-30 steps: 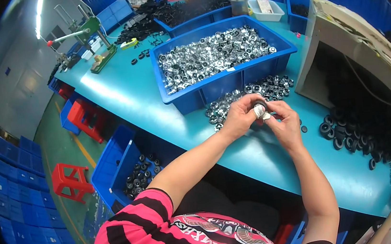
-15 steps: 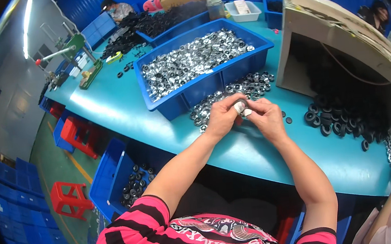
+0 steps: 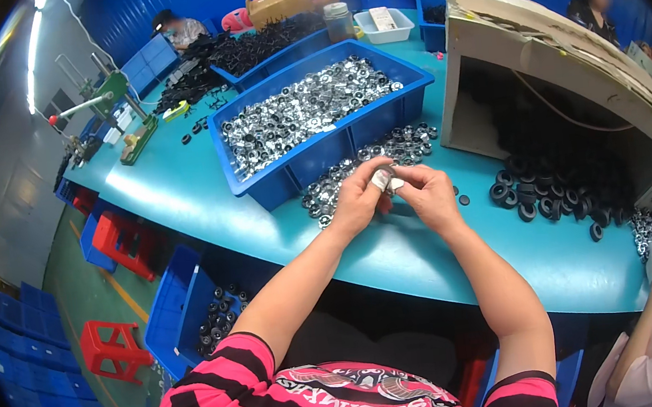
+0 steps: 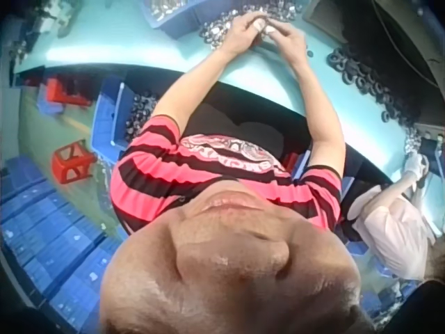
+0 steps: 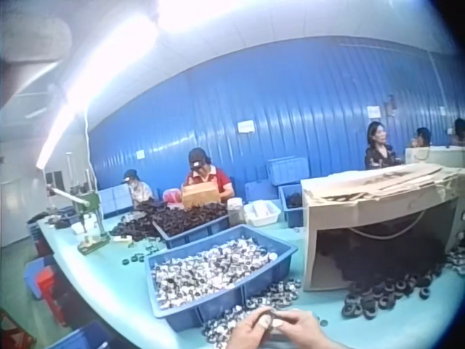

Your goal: Assembling metal rings and plastic components into toy parts at a factory workbench.

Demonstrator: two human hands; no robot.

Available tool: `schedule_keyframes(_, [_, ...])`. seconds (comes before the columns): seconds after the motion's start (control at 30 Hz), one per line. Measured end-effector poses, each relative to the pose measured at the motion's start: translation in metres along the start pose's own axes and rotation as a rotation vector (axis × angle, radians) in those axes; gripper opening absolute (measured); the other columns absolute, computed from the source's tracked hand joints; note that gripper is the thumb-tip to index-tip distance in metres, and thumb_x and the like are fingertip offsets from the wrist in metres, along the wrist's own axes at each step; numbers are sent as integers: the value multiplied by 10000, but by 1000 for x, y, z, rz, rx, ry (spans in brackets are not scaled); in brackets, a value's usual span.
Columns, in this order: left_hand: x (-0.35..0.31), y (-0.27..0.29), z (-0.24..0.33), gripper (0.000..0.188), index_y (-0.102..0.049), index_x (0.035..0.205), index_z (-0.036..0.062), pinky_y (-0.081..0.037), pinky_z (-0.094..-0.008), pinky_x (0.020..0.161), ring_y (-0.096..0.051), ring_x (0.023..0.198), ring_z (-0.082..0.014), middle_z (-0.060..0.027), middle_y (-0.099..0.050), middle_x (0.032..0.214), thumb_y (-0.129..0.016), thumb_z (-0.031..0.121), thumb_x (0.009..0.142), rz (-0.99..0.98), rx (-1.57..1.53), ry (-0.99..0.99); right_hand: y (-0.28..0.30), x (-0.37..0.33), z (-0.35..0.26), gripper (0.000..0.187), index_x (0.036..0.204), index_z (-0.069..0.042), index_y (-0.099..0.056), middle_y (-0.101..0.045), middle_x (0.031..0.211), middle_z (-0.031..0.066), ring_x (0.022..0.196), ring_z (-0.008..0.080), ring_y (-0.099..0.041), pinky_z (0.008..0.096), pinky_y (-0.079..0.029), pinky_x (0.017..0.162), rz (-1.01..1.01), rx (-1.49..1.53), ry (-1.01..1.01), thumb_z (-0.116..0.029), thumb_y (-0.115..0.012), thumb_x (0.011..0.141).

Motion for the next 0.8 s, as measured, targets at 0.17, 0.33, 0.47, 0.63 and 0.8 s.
schedule_keyframes(0.17, [0,0,4,334,-554,1358,90,-523,-253,542,-626,664,-97,-34,-652,925,-537,210,1047,-92,-13,45,5,3,0,328,1177,-55,-744,-681,994,49,885,130,-642,273,-505,804,-34,113,-40,-91,-725,852])
schedule_keyframes(0.33, [0,6,2,282,-629,1285,94,-495,-234,497,-595,625,-71,-11,-647,863,-584,169,1017,-55,47,65,7,-3,-6,361,1188,-27,-729,-673,1021,58,889,129,-632,255,-493,794,-53,7,1,-45,-683,831])
schedule_keyframes(0.47, [-3,2,5,212,-706,1173,73,-472,-224,479,-565,600,-51,1,-659,833,-614,115,986,38,93,55,2,-5,-8,361,1176,-20,-730,-673,952,50,875,121,-617,243,-470,746,-11,-87,19,-43,-673,821])
schedule_keyframes(0.63, [0,2,-7,213,-714,1161,83,-454,-205,530,-546,631,-29,14,-667,845,-603,75,980,115,149,-201,-4,0,0,335,1153,-15,-737,-655,894,34,803,97,-596,234,-455,701,3,-93,35,-49,-674,826])
schedule_keyframes(0.8, [-4,-2,7,247,-682,1202,93,-460,-203,544,-548,655,-39,-3,-662,883,-529,89,1007,36,101,35,6,8,18,305,1131,-8,-744,-636,870,14,758,74,-573,230,-451,676,-22,65,-43,-43,-673,836])
Point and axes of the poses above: each hand's wrist, its own x-axis towards the middle knuckle, its own y-axis out of the back of the hand, z = x × y, the point moved 1 cm from there along x, towards the middle knuckle
